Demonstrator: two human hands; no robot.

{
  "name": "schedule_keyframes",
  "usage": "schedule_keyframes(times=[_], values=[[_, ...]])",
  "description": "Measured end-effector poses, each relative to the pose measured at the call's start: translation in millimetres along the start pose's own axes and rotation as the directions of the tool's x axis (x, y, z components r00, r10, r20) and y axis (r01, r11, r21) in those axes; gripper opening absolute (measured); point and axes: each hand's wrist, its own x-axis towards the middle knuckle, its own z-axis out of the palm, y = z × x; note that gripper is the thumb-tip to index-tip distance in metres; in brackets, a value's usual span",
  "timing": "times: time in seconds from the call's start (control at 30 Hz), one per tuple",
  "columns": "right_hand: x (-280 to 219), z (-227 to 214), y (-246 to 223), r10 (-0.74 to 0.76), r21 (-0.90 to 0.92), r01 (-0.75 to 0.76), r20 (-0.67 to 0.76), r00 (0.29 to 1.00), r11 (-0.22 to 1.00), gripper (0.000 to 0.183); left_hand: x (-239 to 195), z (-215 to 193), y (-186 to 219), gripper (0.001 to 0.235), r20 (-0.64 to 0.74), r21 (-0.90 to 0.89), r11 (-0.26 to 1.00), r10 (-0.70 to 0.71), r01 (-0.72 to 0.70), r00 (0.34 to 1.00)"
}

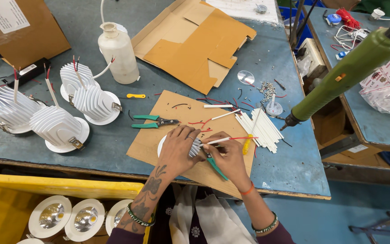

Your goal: The person assembles LED light fixtures by stripping wires, inserting them into heat sinks, and securing them with pliers. They repeatedly pick up components from a yellow bin, perform the assembly, and place the finished units back on the table.

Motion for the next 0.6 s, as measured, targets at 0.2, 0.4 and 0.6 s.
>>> schedule_keyframes(times=[0.2, 0.4, 0.6], values=[[0.3, 14.6, 8.7, 0.0, -0.049, -0.002, -0.041, 0.999, 0.999, 0.01, 0.8, -0.2, -1.2, 0.079, -0.015, -0.007, 1.0, 0.014, -0.014, 1.0], [1.7, 3.8, 2.5, -0.064, 0.067, 0.062, 0.021, 0.998, 0.996, 0.018, 1.2, -1.8, 1.8, 0.08, 0.011, -0.006, 1.0, -0.011, 0.011, 1.0], [1.4, 4.6, 13.9, 0.057, 0.103, -0.057, 0.002, 0.998, 0.993, 0.013, -0.5, 0.7, -0.4, 0.077, -0.035, -0.008, 1.0, 0.024, -0.024, 0.999]])
